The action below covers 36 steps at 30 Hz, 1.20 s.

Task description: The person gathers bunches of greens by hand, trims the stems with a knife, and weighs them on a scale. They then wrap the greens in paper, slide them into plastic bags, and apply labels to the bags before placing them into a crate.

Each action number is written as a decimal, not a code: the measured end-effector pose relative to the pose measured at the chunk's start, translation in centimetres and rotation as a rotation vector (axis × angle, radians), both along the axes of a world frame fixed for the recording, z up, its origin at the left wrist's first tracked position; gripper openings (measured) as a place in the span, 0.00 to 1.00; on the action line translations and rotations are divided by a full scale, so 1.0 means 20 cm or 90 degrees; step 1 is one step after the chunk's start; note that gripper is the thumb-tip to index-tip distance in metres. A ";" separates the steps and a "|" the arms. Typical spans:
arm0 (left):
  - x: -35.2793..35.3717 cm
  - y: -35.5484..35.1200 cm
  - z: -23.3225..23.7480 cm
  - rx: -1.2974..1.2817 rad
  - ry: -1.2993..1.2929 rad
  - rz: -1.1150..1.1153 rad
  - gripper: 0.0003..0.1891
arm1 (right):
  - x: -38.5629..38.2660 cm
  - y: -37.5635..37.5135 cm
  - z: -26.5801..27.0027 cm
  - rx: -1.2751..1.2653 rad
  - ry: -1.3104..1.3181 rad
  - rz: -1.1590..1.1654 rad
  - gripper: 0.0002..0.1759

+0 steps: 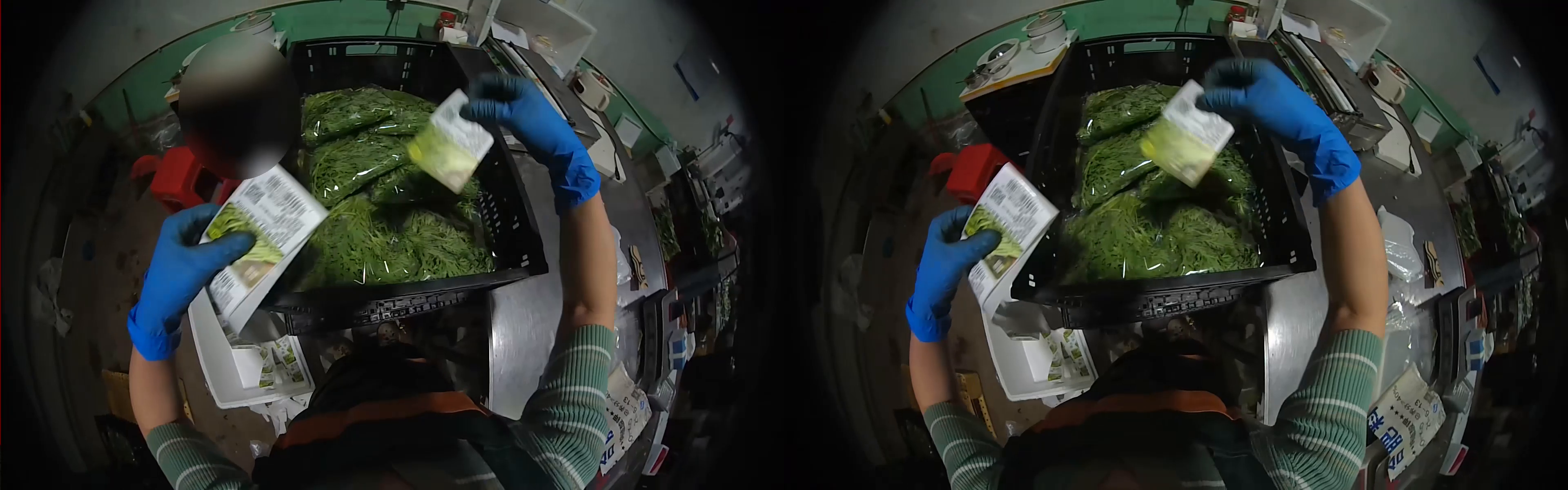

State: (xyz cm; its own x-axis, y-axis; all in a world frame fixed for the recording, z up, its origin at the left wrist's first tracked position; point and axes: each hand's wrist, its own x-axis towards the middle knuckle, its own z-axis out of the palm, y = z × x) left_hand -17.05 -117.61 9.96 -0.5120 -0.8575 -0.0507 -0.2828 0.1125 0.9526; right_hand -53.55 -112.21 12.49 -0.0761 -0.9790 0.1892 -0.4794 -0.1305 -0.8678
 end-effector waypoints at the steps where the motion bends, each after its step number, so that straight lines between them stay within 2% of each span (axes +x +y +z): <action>1: 0.06 -0.02 -0.01 0.015 0.004 0.015 0.14 | -0.02 0.05 -0.03 0.103 0.160 0.020 0.13; 2: 0.12 -0.03 -0.02 0.031 0.007 0.033 0.13 | -0.04 0.07 -0.07 0.209 0.319 0.043 0.14; 4: 0.19 -0.03 -0.03 0.035 0.030 0.065 0.14 | -0.09 0.04 -0.26 0.327 0.300 0.207 0.16; 6: 0.23 -0.01 -0.03 0.050 0.017 0.054 0.16 | -0.10 -0.03 -0.48 0.368 0.361 0.290 0.16; 8: 0.22 0.00 -0.07 0.084 0.011 0.026 0.17 | -0.05 -0.03 -0.66 0.318 0.596 0.282 0.12; 9: 0.17 0.06 -0.04 0.076 -0.020 0.038 0.17 | -0.01 -0.02 -0.71 0.351 0.805 0.264 0.11; 10: 0.15 0.06 -0.05 0.083 -0.025 0.022 0.17 | 0.04 -0.03 -0.70 0.338 0.809 0.270 0.11; 12: 0.10 0.07 -0.08 0.068 -0.034 -0.010 0.16 | 0.13 -0.06 -0.60 0.110 0.903 -0.040 0.13; 13: 0.06 0.08 -0.05 0.072 -0.037 -0.029 0.15 | 0.18 -0.07 -0.47 0.076 0.820 -0.061 0.23; 14: 0.02 0.09 -0.01 0.075 -0.041 -0.047 0.15 | 0.25 -0.06 -0.36 0.065 0.561 -0.031 0.27; 15: 0.00 0.07 -0.05 -0.013 -0.021 -0.076 0.14 | 0.34 -0.04 -0.27 0.057 0.301 0.003 0.31; 17: -0.05 0.07 -0.06 -0.020 -0.029 -0.083 0.15 | 0.54 0.00 -0.15 0.065 -0.139 0.156 0.32; 18: -0.07 0.07 -0.07 -0.023 -0.031 -0.077 0.15 | 0.62 0.02 -0.12 0.035 -0.035 0.183 0.27; 19: -0.09 0.08 -0.07 -0.028 -0.033 -0.076 0.15 | 0.66 0.01 -0.15 0.030 -0.036 0.185 0.27; 21: -0.12 0.09 -0.07 -0.146 -0.007 -0.020 0.16 | 0.71 -0.01 -0.21 -0.041 -0.137 0.184 0.22; 22: -0.14 0.09 -0.07 -0.146 -0.007 -0.023 0.16 | 0.73 -0.01 -0.20 -0.107 -0.096 0.184 0.20; 24: -0.17 0.08 -0.06 0.002 0.219 0.006 0.14 | 0.77 0.03 -0.13 -0.143 -0.033 0.154 0.16; 26: -0.17 0.08 -0.06 -0.008 0.214 0.005 0.13 | 0.79 0.05 -0.11 -0.179 0.030 0.127 0.12; 29: -0.17 0.05 -0.08 -0.033 0.221 -0.011 0.13 | 0.77 0.02 -0.13 -0.106 -0.149 0.104 0.13; 30: -0.17 0.06 -0.08 -0.033 0.224 -0.013 0.13 | 0.77 0.01 -0.15 -0.107 -0.146 0.102 0.13; 32: -0.19 0.13 -0.07 0.005 0.199 -0.067 0.13 | 0.78 0.00 -0.16 -0.227 -0.181 0.112 0.12; 34: -0.17 0.19 -0.09 0.089 0.113 -0.133 0.15 | 0.73 -0.05 -0.14 -0.266 -0.117 0.005 0.10; 35: -0.12 0.22 -0.07 0.118 0.065 -0.180 0.15 | 0.65 -0.11 -0.12 -0.255 -0.200 -0.008 0.10; 36: -0.07 0.22 -0.07 0.118 0.057 -0.151 0.16 | 0.55 -0.17 -0.12 -0.273 -0.194 -0.057 0.09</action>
State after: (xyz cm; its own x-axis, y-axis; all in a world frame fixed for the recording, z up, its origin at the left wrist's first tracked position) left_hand -18.42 -113.17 8.47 -0.7058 -0.6942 -0.1412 -0.1842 -0.0127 0.9828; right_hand -42.47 -115.56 10.06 -0.2691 -0.8054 0.5281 -0.2401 -0.4749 -0.8467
